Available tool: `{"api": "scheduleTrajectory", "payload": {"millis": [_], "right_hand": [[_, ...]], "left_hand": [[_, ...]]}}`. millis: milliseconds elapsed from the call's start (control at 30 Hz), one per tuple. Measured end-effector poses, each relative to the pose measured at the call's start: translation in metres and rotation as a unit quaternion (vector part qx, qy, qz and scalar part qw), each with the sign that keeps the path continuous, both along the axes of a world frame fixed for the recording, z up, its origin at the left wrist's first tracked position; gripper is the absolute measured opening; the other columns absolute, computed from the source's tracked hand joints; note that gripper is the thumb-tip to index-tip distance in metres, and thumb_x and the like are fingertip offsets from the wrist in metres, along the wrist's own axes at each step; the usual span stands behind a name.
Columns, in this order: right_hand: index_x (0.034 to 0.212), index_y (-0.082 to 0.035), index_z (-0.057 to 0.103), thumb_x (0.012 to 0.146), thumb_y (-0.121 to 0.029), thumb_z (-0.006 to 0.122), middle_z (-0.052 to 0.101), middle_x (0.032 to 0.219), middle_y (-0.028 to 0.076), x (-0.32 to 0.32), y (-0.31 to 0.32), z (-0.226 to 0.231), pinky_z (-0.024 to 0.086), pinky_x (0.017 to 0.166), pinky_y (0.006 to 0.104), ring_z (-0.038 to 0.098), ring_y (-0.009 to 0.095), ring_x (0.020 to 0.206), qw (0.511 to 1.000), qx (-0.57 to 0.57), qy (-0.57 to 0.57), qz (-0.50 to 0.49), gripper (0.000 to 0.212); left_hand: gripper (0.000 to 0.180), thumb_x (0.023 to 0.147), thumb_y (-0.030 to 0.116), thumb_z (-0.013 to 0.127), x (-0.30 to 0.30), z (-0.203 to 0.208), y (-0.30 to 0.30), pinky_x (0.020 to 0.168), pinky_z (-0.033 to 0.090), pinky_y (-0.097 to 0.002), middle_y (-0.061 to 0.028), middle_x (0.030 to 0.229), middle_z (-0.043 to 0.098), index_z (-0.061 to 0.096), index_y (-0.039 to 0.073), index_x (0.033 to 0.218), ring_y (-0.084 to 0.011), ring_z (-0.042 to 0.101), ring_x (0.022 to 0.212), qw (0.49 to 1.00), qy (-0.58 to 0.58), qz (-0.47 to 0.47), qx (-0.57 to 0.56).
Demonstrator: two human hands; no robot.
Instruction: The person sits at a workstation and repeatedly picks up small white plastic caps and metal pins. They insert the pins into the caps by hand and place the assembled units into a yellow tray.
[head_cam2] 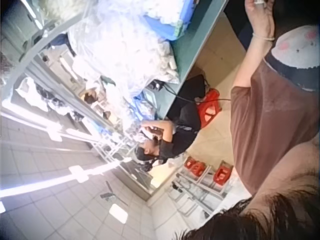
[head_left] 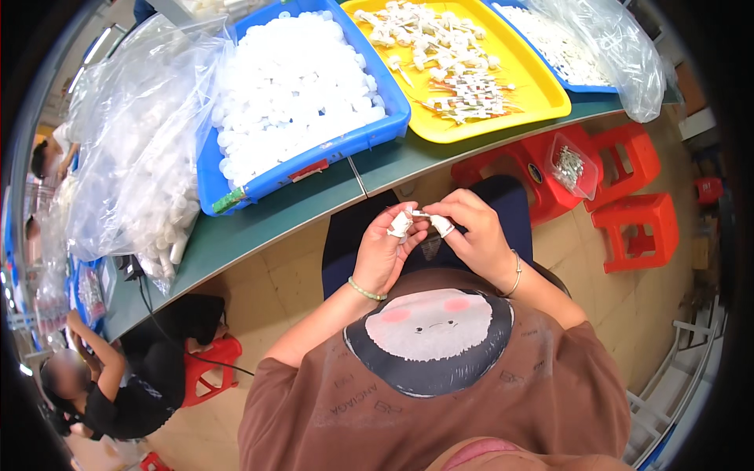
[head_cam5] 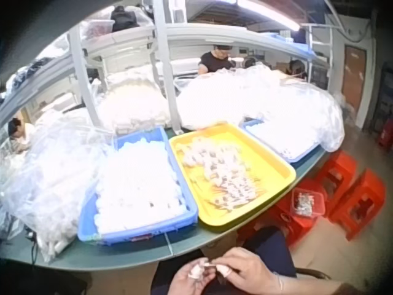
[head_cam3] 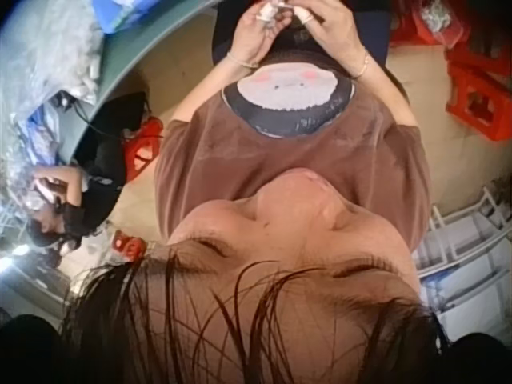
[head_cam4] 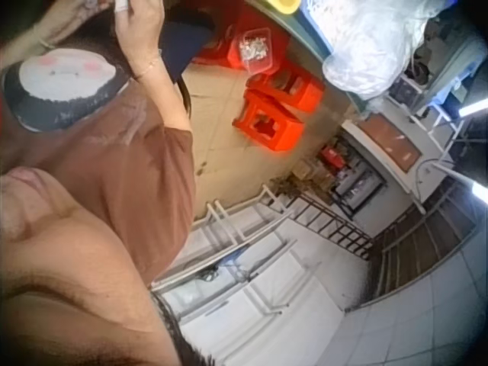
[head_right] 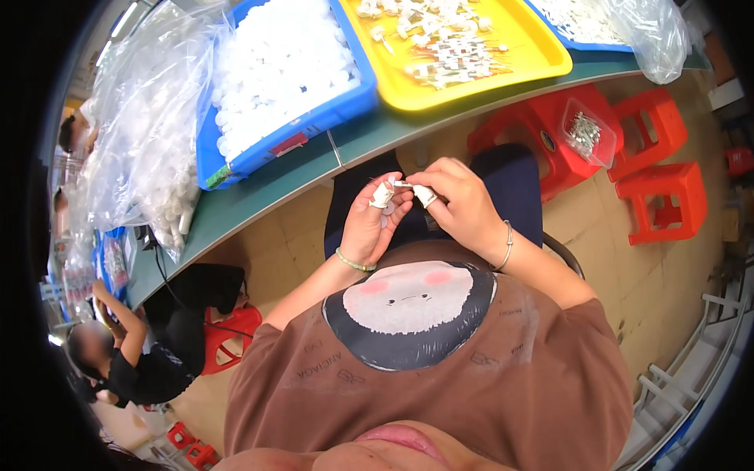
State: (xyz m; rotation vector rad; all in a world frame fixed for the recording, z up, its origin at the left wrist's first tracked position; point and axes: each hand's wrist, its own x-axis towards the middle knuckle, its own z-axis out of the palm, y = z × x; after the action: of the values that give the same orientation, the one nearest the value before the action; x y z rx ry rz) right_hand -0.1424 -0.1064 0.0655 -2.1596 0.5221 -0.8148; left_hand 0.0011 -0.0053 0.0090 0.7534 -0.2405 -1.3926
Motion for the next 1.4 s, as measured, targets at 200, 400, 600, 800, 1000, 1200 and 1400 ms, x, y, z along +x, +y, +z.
{"api": "scheduleTrajectory", "payload": {"millis": [200,400,600,800,1000,1200,1400], "right_hand": [[0.098,-0.002,0.064,0.071,0.001,0.065,0.061,0.087,0.011,0.003,0.002,-0.001,0.049,0.067,0.0334,0.058,0.026,0.077,0.973,-0.23,-0.015,0.015,0.028],[0.092,-0.005,0.064,0.072,0.0,0.067,0.061,0.081,0.009,0.0,0.008,0.004,0.049,0.068,0.036,0.058,0.028,0.076,0.991,-0.131,-0.032,-0.01,0.021],[0.091,-0.007,0.066,0.073,-0.002,0.069,0.064,0.084,0.009,0.009,-0.036,0.079,0.05,0.067,0.037,0.06,0.029,0.076,0.943,-0.281,-0.152,-0.094,0.02],[0.102,-0.002,0.064,0.084,-0.007,0.062,0.065,0.101,0.015,0.025,-0.148,0.132,0.046,0.086,0.0375,0.059,0.033,0.094,0.887,-0.406,-0.102,-0.194,0.019],[0.087,-0.002,0.062,0.082,-0.006,0.061,0.063,0.081,0.011,-0.022,-0.045,0.088,0.048,0.066,0.0338,0.06,0.026,0.071,0.943,-0.232,-0.225,-0.08,0.006],[0.09,-0.005,0.065,0.083,-0.013,0.063,0.063,0.082,0.012,-0.049,-0.007,-0.056,0.05,0.068,0.0362,0.063,0.028,0.076,0.994,-0.063,0.067,0.057,0.011],[0.092,-0.007,0.066,0.084,-0.021,0.061,0.065,0.084,0.012,-0.052,0.003,-0.124,0.05,0.071,0.0393,0.063,0.031,0.079,0.969,-0.099,0.204,0.098,0.017]], "left_hand": [[0.03,0.096,0.021,0.054,-0.002,-0.001,0.001,0.079,0.053,-0.0241,-0.0038,0.099,0.062,0.055,0.003,0.12,-0.0114,0.062,0.085,1.0,0.013,-0.001,0.016],[0.031,0.096,0.021,0.054,0.0,0.006,0.008,0.06,0.043,-0.0177,0.0003,0.095,0.058,0.055,0.006,0.123,-0.0049,0.05,0.074,0.998,-0.047,-0.036,0.032],[0.038,0.097,0.02,0.05,0.02,-0.005,0.011,0.052,0.033,-0.0142,-0.001,0.107,0.054,0.047,0.004,0.132,-0.0032,0.039,0.066,0.991,0.059,-0.117,-0.019],[0.039,0.096,0.023,0.053,0.01,-0.059,0.002,0.051,0.034,-0.0142,-0.0004,0.102,0.055,0.048,0.003,0.129,-0.0039,0.042,0.068,0.968,-0.021,-0.23,0.096],[0.026,0.099,0.017,0.047,0.015,-0.071,0.018,0.048,0.031,-0.0146,0.0015,0.09,0.051,0.052,0.003,0.12,-0.0032,0.037,0.063,0.972,0.039,-0.203,0.108],[0.023,0.097,0.018,0.049,0.003,-0.07,0.008,0.043,0.026,-0.0148,0.0033,0.081,0.047,0.054,0.004,0.114,-0.0017,0.034,0.056,0.955,-0.029,-0.263,0.137],[0.02,0.096,0.025,0.051,0.016,-0.064,-0.014,0.04,0.022,-0.0147,0.0073,0.071,0.042,0.058,0.009,0.106,-0.0002,0.029,0.051,0.863,-0.154,-0.443,0.186]]}}
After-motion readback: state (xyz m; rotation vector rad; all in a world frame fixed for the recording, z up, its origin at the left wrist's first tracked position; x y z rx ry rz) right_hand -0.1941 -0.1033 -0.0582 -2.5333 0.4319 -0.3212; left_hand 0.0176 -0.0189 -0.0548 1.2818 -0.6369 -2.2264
